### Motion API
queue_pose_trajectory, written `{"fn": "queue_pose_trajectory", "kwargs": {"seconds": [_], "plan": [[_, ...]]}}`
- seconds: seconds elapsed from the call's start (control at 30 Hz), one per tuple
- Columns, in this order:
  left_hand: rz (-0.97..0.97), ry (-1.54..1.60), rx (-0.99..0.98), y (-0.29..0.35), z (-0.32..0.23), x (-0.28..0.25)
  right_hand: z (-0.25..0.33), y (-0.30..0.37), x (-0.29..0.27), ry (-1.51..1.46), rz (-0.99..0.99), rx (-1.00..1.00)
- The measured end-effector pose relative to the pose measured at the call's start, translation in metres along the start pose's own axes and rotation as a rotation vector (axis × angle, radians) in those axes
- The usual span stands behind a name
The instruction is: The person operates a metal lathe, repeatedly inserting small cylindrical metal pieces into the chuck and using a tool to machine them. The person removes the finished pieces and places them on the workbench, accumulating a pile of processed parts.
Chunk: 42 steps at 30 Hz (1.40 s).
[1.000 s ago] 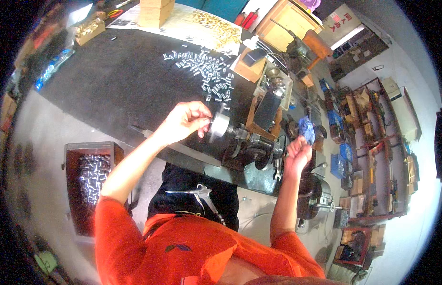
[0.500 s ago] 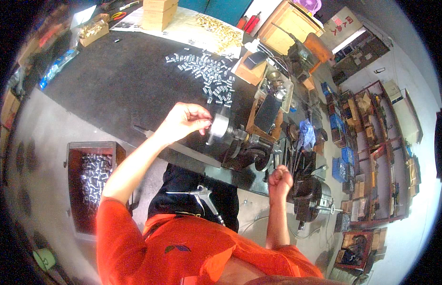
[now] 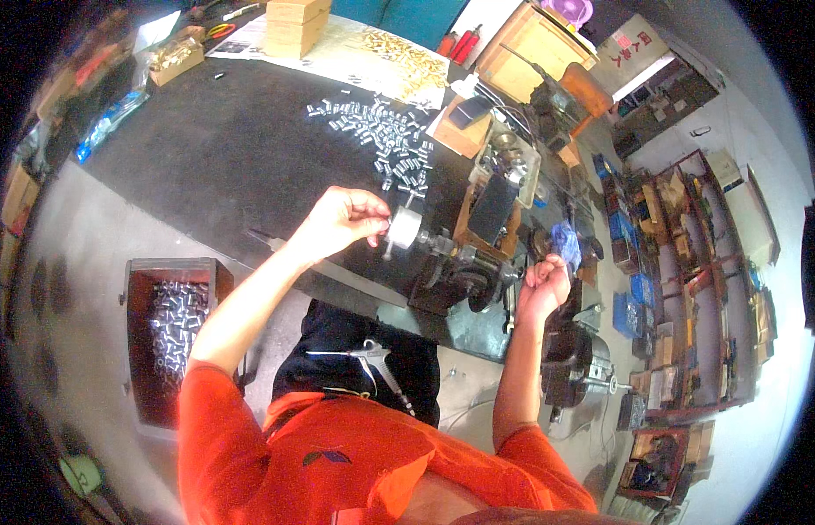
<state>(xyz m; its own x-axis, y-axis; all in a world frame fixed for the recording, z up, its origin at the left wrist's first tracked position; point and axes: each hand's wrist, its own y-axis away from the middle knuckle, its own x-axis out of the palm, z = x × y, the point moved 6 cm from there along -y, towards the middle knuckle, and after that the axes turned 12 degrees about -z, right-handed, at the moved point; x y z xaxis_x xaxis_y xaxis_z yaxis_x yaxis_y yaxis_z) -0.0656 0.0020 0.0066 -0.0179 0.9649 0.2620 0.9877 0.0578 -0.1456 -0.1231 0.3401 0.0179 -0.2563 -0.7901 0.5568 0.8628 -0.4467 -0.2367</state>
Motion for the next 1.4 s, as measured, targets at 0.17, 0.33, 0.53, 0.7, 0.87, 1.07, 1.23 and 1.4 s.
{"fn": "queue_pose_trajectory", "kwargs": {"seconds": [0.17,0.33,0.53,0.7,0.87,1.07,1.23,1.4], "plan": [[0.013,0.013,-0.005,0.003,0.0,-0.002,0.021,0.028,-0.01,-0.046,-0.018,0.046],[0.017,0.073,0.01,0.001,0.004,-0.004,-0.004,0.064,-0.053,0.011,-0.043,0.289],[0.02,0.12,-0.007,0.001,0.001,0.0,-0.091,0.023,-0.086,0.234,-0.369,0.286],[0.018,0.116,-0.016,0.001,0.0,0.0,-0.061,-0.02,-0.021,0.189,-0.134,0.198],[-0.022,0.161,-0.068,0.004,0.003,0.002,0.003,0.004,-0.004,-0.016,0.011,-0.003],[-0.06,0.195,-0.129,0.006,0.004,0.003,0.014,0.066,-0.038,-0.063,-0.022,0.176],[-0.076,0.132,-0.117,0.003,0.003,0.001,-0.064,0.05,-0.089,0.212,-0.256,0.339],[-0.136,-0.015,-0.085,0.021,-0.006,-0.02,-0.073,-0.016,-0.034,0.414,-0.141,0.053]]}}
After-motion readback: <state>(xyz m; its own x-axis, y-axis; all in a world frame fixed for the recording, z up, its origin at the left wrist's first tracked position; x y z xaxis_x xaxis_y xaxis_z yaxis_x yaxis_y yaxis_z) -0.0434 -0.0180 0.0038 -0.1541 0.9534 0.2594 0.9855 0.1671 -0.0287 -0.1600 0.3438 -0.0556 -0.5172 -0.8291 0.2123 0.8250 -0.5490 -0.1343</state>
